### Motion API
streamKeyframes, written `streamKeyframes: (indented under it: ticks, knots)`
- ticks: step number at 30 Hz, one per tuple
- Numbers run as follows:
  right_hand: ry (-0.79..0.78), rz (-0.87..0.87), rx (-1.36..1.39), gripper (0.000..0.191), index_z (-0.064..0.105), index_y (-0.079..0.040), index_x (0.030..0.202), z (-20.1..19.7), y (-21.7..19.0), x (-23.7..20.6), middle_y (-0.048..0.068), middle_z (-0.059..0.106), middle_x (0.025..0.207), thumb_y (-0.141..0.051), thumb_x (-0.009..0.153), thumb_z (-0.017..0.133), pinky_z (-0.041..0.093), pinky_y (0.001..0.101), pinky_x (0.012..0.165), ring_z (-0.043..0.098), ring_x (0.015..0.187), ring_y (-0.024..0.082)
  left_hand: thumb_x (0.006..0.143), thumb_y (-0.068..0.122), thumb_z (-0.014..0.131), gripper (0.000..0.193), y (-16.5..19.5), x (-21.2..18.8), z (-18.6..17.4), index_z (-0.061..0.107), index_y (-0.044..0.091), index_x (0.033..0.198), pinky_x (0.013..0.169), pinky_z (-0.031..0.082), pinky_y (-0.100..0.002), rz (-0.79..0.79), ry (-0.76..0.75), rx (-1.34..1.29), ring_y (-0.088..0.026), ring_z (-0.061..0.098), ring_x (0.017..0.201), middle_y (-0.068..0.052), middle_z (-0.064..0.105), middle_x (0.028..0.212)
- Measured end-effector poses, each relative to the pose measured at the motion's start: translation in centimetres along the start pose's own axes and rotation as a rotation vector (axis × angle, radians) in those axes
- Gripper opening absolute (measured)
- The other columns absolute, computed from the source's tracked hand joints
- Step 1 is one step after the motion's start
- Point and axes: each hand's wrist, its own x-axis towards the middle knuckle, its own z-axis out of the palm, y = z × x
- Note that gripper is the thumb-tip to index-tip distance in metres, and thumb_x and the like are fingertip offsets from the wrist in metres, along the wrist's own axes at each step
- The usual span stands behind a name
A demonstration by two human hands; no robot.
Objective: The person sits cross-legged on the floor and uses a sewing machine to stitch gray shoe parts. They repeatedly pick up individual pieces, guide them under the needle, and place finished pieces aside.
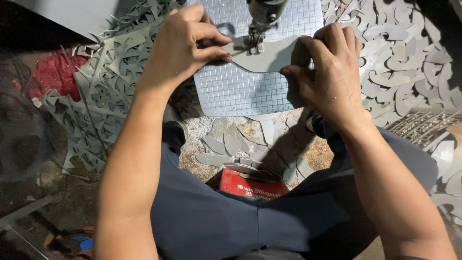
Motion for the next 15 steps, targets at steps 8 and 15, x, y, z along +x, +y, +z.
streamKeyframes:
  ticks: [8,15]
  knots:
    - [0.016,0.034,-0.028,0.045,0.066,-0.001,0.115,0.5,-0.9,-0.4,0.014,0.053,0.113,-0.033,0.093,0.088,0.036,0.0481,0.104,0.049,0.109,0.033,0.085,0.033,0.092,0.030,-0.5,-0.1,-0.4,0.084,0.011,0.103,0.086,0.050,-0.042,0.011,0.035,-0.068,-0.025,0.064,0.094,-0.006,0.069,0.098]
    - [0.033,0.089,-0.140,0.048,0.064,0.001,0.113,1.1,-2.0,-1.1,0.015,0.052,0.111,-0.038,0.097,0.088,0.035,0.0480,0.101,0.049,0.108,0.033,0.087,0.037,0.086,0.034,2.6,0.1,-0.9,0.083,0.016,0.113,0.081,0.051,-0.040,-0.125,0.058,0.152,-0.023,0.065,0.095,-0.006,0.073,0.104]
